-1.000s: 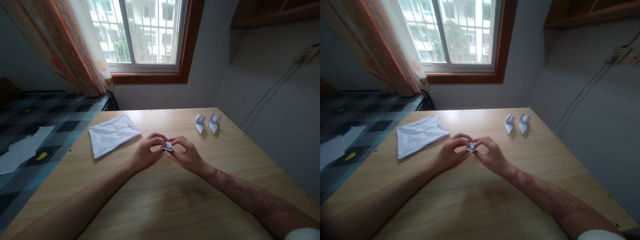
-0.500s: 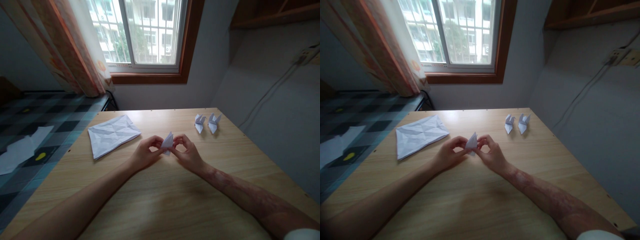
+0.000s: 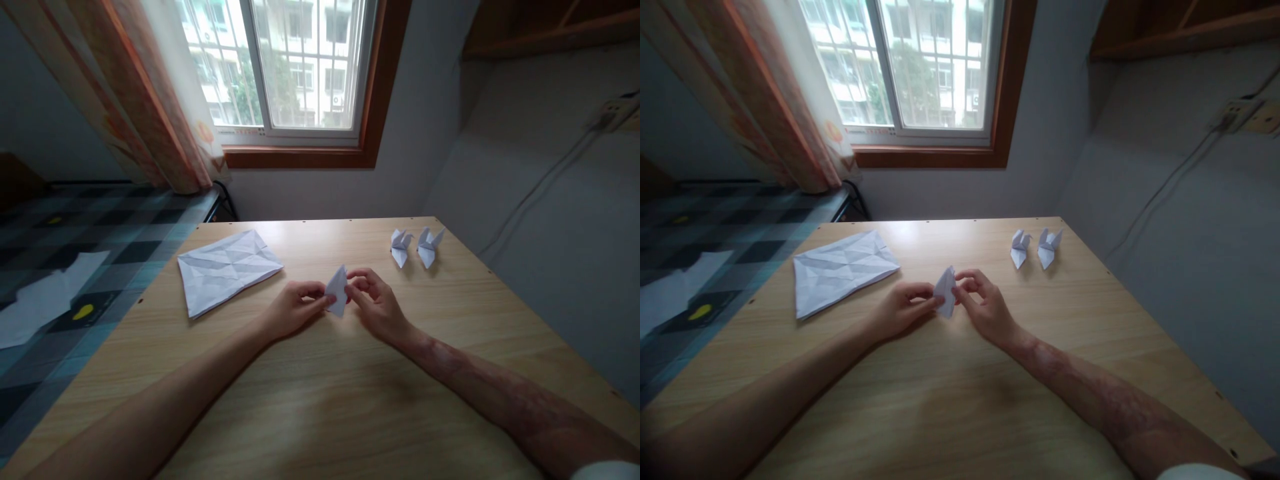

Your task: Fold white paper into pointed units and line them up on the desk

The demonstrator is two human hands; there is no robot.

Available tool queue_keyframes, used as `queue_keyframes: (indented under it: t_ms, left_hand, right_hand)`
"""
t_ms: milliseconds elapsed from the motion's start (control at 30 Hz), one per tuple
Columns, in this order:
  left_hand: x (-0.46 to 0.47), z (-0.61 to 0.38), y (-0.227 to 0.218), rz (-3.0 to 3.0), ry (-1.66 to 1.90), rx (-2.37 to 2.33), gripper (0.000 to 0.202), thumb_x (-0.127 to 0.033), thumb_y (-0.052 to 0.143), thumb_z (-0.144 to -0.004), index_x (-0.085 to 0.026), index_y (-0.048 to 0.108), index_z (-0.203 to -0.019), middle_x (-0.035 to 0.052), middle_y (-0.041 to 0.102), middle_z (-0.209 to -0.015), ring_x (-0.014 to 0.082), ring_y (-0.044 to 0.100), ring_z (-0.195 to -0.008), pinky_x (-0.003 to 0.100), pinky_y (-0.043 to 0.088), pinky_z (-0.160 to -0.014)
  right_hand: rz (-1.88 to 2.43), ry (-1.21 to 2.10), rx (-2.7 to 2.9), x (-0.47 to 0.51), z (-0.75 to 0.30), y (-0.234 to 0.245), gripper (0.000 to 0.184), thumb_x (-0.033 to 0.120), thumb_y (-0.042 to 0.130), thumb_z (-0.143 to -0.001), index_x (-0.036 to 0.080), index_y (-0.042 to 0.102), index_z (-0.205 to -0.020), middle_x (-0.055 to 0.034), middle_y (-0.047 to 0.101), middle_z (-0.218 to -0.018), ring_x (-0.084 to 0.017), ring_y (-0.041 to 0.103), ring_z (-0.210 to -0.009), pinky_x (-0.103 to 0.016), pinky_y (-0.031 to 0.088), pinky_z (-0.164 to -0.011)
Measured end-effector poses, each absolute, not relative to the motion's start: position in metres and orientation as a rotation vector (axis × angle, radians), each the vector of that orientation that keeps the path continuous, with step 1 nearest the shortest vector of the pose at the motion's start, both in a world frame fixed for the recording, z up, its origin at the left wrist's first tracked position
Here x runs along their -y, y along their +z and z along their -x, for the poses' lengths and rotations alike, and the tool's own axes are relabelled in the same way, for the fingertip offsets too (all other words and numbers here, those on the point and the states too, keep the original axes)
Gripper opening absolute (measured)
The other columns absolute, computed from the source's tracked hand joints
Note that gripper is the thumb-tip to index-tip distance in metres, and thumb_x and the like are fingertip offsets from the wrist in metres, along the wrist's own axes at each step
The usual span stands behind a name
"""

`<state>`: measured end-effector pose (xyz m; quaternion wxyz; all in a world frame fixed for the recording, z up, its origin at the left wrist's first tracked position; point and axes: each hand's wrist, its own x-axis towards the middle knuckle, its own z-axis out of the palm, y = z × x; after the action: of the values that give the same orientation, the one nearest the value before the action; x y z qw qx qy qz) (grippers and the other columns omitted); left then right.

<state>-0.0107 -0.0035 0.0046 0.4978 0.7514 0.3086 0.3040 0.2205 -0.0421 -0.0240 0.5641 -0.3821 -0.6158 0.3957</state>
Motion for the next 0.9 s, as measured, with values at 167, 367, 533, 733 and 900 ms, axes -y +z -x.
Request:
queue_keyframes:
  t_ms: [167, 367, 533, 733, 900]
  left_hand:
    - [0.0047, 0.0105, 0.0064, -1.786, 0.694, -0.681, 0.043, -0.056, 0.068, -0.104, -0.014, 0.078, -0.103, 0.0058, 0.078, -0.100, 0.0197, 0.070, -0.093, 0.026, 0.055, -0.085]
    - [0.0026, 0.0122, 0.0073, -1.820, 0.624, -0.650, 0.047, -0.059, 0.065, -0.105, -0.014, 0.073, -0.097, 0.0011, 0.063, -0.082, 0.0153, 0.055, -0.077, 0.025, 0.046, -0.069]
    - [0.0024, 0.0133, 0.0122, -1.831, 0.602, -0.644, 0.049, -0.061, 0.062, -0.106, -0.014, 0.071, -0.095, 0.0004, 0.060, -0.081, 0.0149, 0.052, -0.075, 0.025, 0.043, -0.068]
    - [0.0017, 0.0151, 0.0104, -1.856, 0.543, -0.630, 0.049, -0.062, 0.060, -0.107, -0.015, 0.068, -0.093, -0.0022, 0.054, -0.077, 0.0134, 0.047, -0.070, 0.024, 0.039, -0.064]
    - [0.0006, 0.0157, 0.0063, -1.866, 0.527, -0.613, 0.048, -0.061, 0.058, -0.108, -0.016, 0.065, -0.093, -0.0021, 0.053, -0.079, 0.0135, 0.048, -0.072, 0.025, 0.039, -0.065]
  right_hand:
    - [0.871, 0.982, 1.450, 0.0400, -0.2223, -0.0216, 0.031, 0.051, 0.069, -0.107, 0.023, 0.075, -0.097, -0.0025, 0.073, -0.090, -0.020, 0.069, -0.085, -0.033, 0.056, -0.083]
    - [0.868, 1.000, 1.476, 0.0415, -0.2228, -0.0220, 0.027, 0.049, 0.072, -0.105, 0.023, 0.078, -0.099, -0.0033, 0.075, -0.093, -0.021, 0.070, -0.088, -0.033, 0.057, -0.083]
    - [0.899, 0.984, 1.483, 0.0411, -0.2243, -0.0196, 0.034, 0.050, 0.068, -0.107, 0.022, 0.074, -0.089, -0.0027, 0.072, -0.086, -0.020, 0.067, -0.083, -0.033, 0.054, -0.081]
    - [0.882, 1.042, 1.424, 0.0395, -0.2252, -0.0218, 0.032, 0.050, 0.072, -0.104, 0.022, 0.071, -0.088, -0.0008, 0.069, -0.081, -0.019, 0.064, -0.078, -0.031, 0.052, -0.076]
    - [0.937, 1.005, 1.422, 0.0380, -0.2246, -0.0233, 0.048, 0.058, 0.064, -0.107, 0.021, 0.066, -0.075, -0.0011, 0.065, -0.075, -0.018, 0.061, -0.075, -0.031, 0.049, -0.074]
